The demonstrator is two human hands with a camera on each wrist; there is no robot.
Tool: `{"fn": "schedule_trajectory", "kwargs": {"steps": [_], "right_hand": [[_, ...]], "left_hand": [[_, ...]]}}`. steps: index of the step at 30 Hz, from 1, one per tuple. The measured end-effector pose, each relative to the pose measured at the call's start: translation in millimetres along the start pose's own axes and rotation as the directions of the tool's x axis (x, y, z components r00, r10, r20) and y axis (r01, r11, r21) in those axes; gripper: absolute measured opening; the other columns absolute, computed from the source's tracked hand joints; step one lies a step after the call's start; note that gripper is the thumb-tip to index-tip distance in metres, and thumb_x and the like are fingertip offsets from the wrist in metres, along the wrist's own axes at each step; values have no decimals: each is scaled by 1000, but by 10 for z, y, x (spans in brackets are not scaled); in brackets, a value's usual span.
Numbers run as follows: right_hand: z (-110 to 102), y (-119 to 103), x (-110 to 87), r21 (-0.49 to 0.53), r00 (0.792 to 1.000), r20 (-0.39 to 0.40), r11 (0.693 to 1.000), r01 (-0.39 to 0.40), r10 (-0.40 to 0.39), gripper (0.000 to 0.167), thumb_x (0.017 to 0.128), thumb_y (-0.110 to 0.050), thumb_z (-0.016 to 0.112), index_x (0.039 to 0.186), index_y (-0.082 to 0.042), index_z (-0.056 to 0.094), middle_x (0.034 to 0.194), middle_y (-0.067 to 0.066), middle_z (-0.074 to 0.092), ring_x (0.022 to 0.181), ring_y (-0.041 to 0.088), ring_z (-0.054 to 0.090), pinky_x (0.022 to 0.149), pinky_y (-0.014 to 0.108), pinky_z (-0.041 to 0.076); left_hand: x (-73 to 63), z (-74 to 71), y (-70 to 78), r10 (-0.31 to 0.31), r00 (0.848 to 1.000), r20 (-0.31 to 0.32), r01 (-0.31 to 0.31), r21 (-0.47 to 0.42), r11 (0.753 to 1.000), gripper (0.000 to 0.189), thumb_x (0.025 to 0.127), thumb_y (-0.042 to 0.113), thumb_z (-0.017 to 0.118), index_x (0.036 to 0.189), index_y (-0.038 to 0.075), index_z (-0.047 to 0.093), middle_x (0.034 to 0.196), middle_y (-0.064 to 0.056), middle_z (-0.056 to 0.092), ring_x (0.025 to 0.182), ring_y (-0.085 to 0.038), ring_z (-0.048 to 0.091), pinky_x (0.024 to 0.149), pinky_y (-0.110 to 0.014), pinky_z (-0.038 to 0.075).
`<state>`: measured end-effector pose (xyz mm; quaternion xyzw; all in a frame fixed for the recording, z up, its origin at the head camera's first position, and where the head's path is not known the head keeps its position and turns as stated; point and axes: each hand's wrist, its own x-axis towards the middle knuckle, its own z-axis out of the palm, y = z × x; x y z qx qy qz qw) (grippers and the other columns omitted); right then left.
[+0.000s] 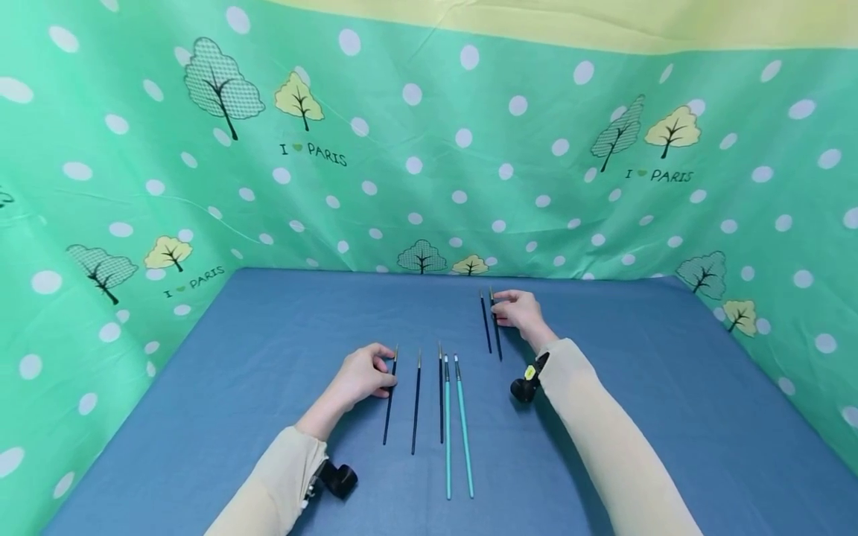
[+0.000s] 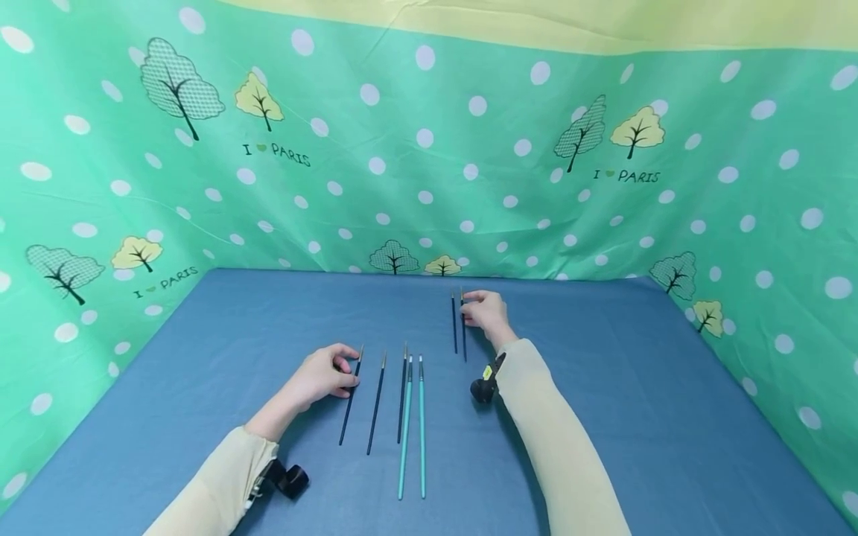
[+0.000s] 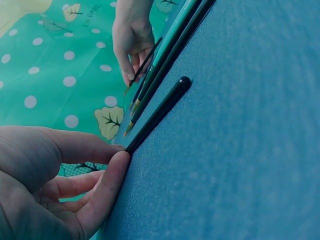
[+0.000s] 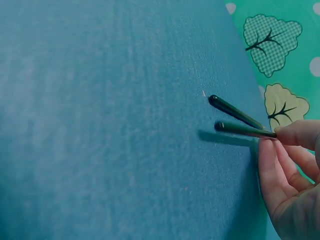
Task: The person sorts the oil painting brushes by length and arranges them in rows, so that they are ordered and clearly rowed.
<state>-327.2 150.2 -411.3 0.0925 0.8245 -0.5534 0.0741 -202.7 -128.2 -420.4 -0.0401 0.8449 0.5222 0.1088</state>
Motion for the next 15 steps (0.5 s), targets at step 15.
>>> {"fn": "schedule_trajectory", "kwargs": {"steps": [15], "right_hand": [[47,-14,68,-64,998,-66,998,13,-17,31,86,-9,60,117,-6,60,111,14,61,92,25,63,71,27,57]], "left_hand": [[1,-2,3,2,1000,1,-2,-9,1000,40,75,-4,67,113,2,56,79,-9,48,53,-16,57,51,-27,56]]}}
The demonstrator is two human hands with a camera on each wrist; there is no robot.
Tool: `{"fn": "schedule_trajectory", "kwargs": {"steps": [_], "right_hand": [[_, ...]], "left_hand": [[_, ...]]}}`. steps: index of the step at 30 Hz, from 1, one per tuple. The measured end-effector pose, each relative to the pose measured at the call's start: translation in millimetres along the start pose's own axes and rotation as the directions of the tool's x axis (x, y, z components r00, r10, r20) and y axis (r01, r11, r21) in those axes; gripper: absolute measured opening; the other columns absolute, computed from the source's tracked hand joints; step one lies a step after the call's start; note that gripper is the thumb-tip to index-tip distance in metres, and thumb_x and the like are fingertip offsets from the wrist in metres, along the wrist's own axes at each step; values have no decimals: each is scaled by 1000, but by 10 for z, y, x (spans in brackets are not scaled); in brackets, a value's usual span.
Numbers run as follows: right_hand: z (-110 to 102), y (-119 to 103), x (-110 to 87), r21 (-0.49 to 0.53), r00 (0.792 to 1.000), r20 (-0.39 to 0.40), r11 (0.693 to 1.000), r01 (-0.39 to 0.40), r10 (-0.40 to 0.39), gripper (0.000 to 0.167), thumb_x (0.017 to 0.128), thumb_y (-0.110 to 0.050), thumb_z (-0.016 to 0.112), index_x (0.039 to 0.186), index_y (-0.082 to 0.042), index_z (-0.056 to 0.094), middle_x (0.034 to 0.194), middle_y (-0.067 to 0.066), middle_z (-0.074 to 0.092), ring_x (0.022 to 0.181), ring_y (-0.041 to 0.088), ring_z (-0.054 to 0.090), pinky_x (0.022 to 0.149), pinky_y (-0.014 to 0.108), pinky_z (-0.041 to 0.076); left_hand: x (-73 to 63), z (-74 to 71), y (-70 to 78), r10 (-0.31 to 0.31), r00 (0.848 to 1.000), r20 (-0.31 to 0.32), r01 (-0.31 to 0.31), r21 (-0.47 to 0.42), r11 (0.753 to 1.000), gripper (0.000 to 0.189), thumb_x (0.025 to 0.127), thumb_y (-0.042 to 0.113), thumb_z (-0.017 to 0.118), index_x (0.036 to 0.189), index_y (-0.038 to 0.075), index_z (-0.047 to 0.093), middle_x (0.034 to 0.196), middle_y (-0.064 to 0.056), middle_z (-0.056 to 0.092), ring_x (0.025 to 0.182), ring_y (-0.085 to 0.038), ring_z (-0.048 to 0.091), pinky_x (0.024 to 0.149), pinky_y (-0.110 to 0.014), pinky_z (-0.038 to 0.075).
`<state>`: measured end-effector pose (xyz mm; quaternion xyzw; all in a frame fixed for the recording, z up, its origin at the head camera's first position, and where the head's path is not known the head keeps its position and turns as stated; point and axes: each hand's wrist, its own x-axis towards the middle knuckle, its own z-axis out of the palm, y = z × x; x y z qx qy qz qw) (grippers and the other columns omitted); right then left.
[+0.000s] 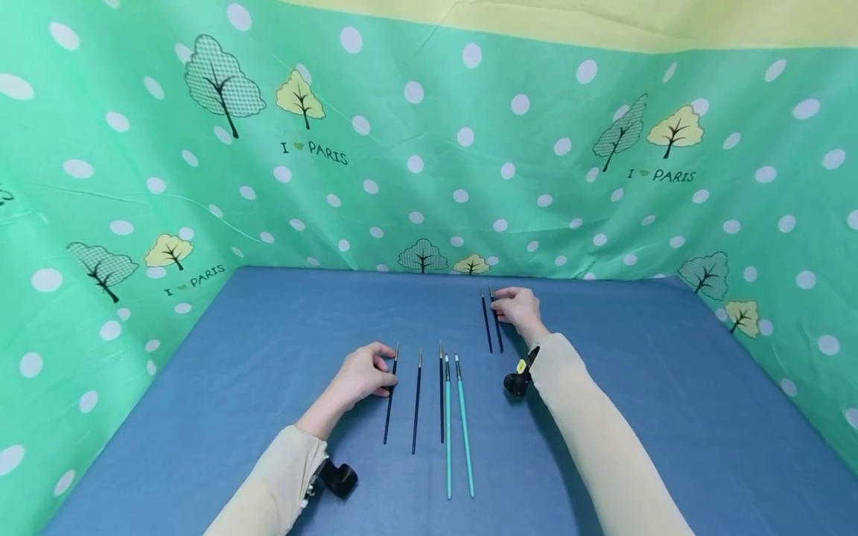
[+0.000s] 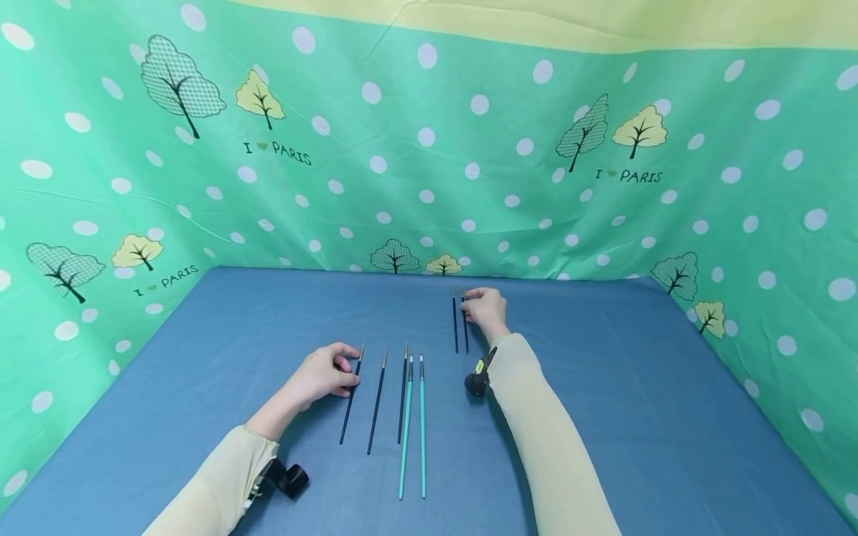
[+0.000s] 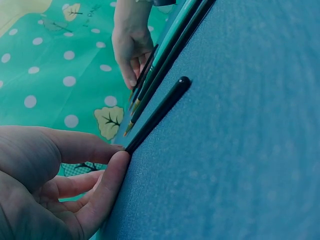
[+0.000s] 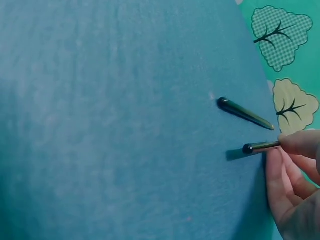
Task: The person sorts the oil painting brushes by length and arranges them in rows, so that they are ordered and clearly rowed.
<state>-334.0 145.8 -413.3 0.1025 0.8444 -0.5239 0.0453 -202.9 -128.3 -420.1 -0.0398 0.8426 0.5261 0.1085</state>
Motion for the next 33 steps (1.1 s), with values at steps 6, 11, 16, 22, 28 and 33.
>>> {"fn": "schedule_trajectory", "kwargs": {"steps": [6,11,16,22,28,33], "right_hand": [[16,29,-15,-31,999,-44,999,32,-33,31,84,-12,63,115,-6,60,105,13,64,86,22,65,64,23,57],[33,35,-6,-80,996,-74,996,44,-50,30,83,-12,66,112,-7,62,100,13,66,79,20,66,51,17,52],[34,30,5,-103,994,-96,993,50,-60,28,82,-10,67,109,-6,63,97,13,67,76,19,66,49,15,51],[16,47,-1,-103,992,-106,993,51,-62,26,81,-10,67,106,-5,64,97,13,67,74,19,66,47,14,50],[1,65,-42,-96,992,-117,995,33,-44,24,82,-13,67,104,-6,65,95,13,67,71,17,65,50,16,52],[-35,72,-144,-69,994,-104,997,24,-31,24,83,-16,66,105,-6,65,93,12,66,69,16,64,59,24,56]], "left_hand": [[-6,-5,0,-8,1000,0,8,-9,1000,40,74,-4,68,112,2,56,79,-9,48,53,-16,57,51,-28,56],[-2,-3,-3,-7,1000,-1,7,-10,1000,39,75,-4,67,112,3,56,79,-9,48,54,-16,57,51,-28,56],[-3,1,5,0,1000,-1,0,-10,1000,39,75,-4,67,112,2,56,80,-9,48,55,-16,57,51,-28,56],[1,11,8,5,1000,5,-5,-11,1000,39,75,-4,67,113,2,56,80,-10,49,54,-17,57,51,-28,56],[5,20,2,-1,1000,9,2,-12,1000,39,75,-4,67,113,3,56,80,-10,48,55,-17,57,51,-28,56],[6,10,3,1,1000,1,-1,-7,1000,39,75,-4,67,113,3,56,80,-10,48,56,-17,57,51,-28,56]]}}
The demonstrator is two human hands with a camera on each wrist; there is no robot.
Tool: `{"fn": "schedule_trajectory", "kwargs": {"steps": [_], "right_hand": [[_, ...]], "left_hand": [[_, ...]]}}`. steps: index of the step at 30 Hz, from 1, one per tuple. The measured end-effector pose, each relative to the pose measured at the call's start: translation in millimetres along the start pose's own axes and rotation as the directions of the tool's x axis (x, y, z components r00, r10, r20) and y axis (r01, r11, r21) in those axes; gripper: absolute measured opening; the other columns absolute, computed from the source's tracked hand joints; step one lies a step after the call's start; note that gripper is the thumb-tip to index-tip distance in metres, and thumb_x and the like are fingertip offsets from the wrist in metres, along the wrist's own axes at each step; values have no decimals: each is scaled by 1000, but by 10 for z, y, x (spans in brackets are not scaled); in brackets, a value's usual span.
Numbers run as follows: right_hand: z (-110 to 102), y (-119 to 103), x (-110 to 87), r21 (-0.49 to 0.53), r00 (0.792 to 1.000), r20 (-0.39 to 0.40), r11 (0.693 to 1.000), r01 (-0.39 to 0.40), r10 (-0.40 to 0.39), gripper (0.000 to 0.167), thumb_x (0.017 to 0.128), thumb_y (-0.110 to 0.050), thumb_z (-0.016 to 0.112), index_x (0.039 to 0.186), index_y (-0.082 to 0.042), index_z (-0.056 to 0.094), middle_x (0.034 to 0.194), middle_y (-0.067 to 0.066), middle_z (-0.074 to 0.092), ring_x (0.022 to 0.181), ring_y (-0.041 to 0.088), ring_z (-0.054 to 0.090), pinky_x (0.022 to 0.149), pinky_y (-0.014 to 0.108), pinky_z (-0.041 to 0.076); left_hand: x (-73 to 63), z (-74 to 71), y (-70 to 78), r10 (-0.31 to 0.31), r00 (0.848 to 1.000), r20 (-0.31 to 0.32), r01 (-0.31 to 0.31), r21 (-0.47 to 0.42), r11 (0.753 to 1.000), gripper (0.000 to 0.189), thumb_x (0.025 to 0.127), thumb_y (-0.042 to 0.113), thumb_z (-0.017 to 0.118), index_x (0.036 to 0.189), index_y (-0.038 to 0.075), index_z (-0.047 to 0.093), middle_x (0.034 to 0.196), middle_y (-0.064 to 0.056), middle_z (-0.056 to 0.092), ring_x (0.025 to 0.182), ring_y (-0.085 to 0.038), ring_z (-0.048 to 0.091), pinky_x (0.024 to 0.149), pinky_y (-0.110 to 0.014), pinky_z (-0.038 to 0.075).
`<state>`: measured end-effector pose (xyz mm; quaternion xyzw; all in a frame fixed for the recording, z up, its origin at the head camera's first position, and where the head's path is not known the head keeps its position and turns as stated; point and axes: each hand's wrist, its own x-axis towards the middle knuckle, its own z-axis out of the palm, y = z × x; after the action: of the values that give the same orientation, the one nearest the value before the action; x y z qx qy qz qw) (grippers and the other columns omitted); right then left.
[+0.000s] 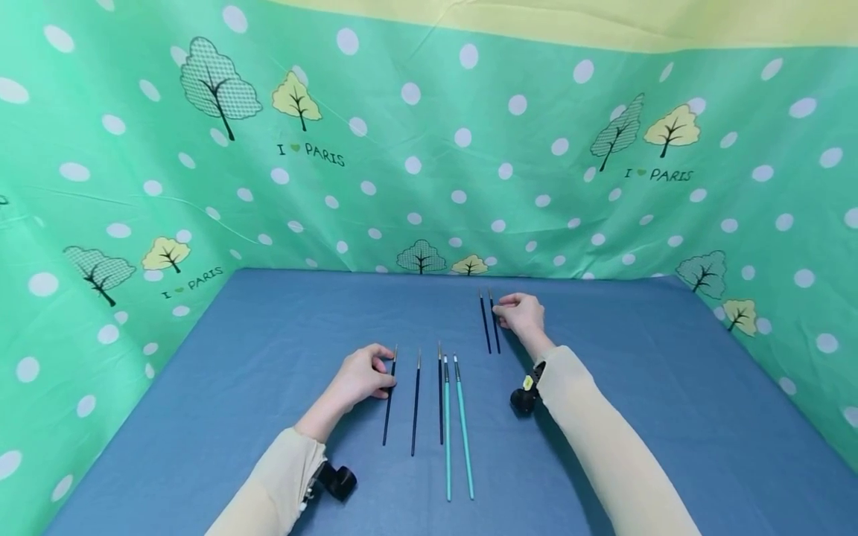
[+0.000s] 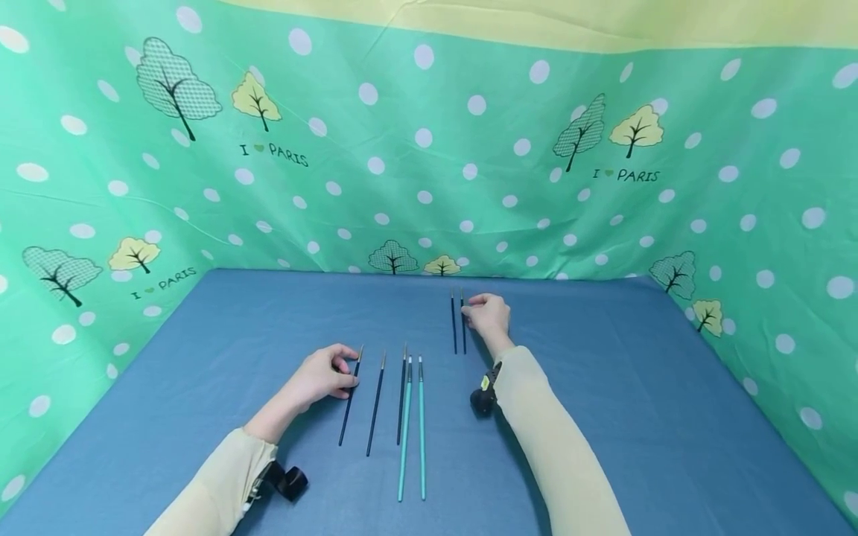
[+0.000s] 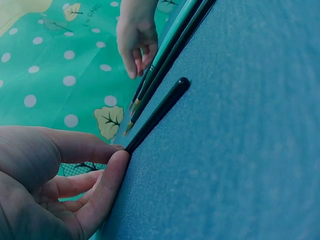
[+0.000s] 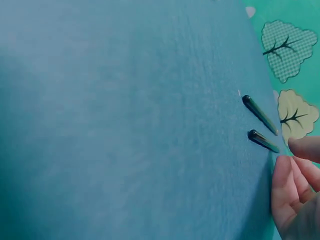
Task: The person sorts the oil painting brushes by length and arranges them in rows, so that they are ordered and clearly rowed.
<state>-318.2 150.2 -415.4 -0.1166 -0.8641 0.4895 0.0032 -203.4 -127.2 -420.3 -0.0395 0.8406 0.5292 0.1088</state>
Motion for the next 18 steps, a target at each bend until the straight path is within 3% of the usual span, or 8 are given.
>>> {"fn": "schedule_trajectory", "kwargs": {"steps": [10,18], "right_hand": [[-132,63,-372,22,994,110,1000,-7,5,26,84,-18,65,106,-5,63,94,11,64,70,17,60,61,25,56],[-106,18,-700,28,982,190,1000,9,-14,28,82,-14,67,107,-2,62,88,11,63,69,18,61,61,28,57]], "left_hand": [[6,-1,7,6,1000,7,-6,7,1000,39,76,-2,67,113,3,56,80,-10,48,53,-17,57,51,-28,56],[-5,-4,-2,5,1000,7,-5,8,1000,39,76,-2,67,113,3,56,80,-10,48,55,-17,57,52,-28,56]]}}
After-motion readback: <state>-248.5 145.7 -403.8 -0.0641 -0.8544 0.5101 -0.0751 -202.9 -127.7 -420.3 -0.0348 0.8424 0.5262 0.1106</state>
